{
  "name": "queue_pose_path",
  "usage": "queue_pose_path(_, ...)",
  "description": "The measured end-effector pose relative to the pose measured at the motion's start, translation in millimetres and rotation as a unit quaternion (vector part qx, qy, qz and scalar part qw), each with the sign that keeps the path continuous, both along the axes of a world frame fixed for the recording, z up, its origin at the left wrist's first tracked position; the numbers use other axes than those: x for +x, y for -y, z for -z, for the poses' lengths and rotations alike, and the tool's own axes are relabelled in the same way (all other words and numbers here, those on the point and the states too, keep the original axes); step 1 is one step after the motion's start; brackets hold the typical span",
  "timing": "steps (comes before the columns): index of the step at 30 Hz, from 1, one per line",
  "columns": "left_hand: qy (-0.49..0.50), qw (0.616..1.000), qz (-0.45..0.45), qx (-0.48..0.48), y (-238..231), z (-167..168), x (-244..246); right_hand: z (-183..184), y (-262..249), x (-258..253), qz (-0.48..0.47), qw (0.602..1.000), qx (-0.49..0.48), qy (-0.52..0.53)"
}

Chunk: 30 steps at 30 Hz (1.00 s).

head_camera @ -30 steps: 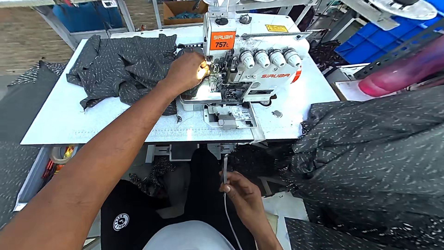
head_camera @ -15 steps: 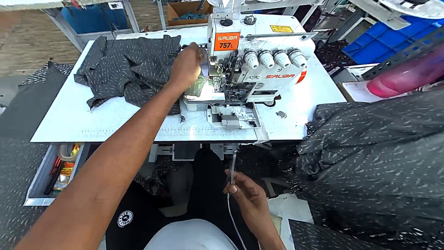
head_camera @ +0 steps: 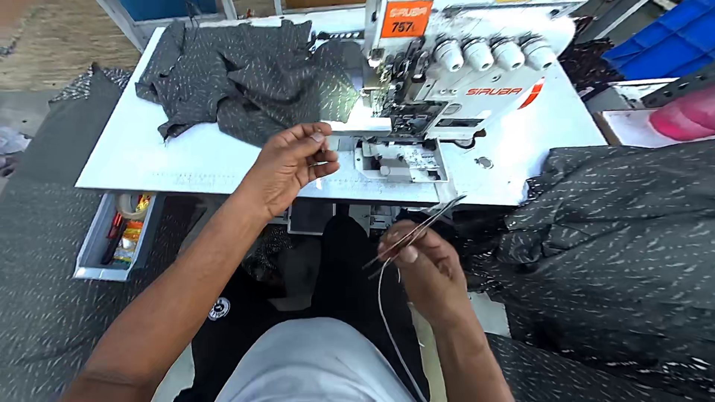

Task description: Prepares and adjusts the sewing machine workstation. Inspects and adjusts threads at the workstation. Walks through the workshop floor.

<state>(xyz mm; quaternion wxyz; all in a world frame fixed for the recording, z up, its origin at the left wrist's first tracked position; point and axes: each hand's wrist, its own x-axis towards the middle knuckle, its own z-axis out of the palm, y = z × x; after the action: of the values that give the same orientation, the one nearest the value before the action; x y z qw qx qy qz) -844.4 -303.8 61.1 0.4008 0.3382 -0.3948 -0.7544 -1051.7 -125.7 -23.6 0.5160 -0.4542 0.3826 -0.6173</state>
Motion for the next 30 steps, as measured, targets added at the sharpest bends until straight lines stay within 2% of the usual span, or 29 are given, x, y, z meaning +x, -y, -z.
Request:
queue_pose_path(5,-0.018,0.999,-0.011,0.03,-18.0,10.6,5.0,-17.7,15.3,17.2,0.066,0.997,-0.037,-0.012)
queue_pose_path(9,-0.025,0.999,-0.02,0.03,-25.0,11.3,9.1,-22.1,25.1,20.7,0.13,0.985,-0.091,-0.069)
queue_pose_path(13,-0.022,0.999,-0.032,0.031,-29.1,11.0,13.3,-26.0,21.5,23.6,0.148,0.965,-0.112,-0.184)
queue_pose_path(15,-0.021,0.999,-0.034,0.029,-29.6,10.5,13.8,-26.2,15.7,24.0,0.124,0.957,-0.112,-0.238)
queue_pose_path(17,-0.014,0.999,-0.035,0.026,-30.0,9.9,12.8,-24.5,7.3,23.7,0.057,0.972,-0.09,-0.211)
queue_pose_path(21,-0.001,0.999,-0.034,0.019,-29.3,10.6,9.3,-14.4,-3.1,20.1,-0.06,0.995,-0.058,-0.056)
queue_pose_path(23,0.003,0.999,-0.034,0.017,-29.0,10.9,7.1,-11.7,-6.4,19.6,-0.049,0.998,-0.031,-0.01)
queue_pose_path(26,0.012,0.999,-0.038,0.02,-29.4,10.8,3.3,-9.6,-9.3,19.6,0.029,1.0,0.011,-0.002)
queue_pose_path(30,0.023,0.999,-0.043,0.018,-29.7,9.8,0.4,-9.1,-8.2,17.0,0.03,0.999,0.021,0.026)
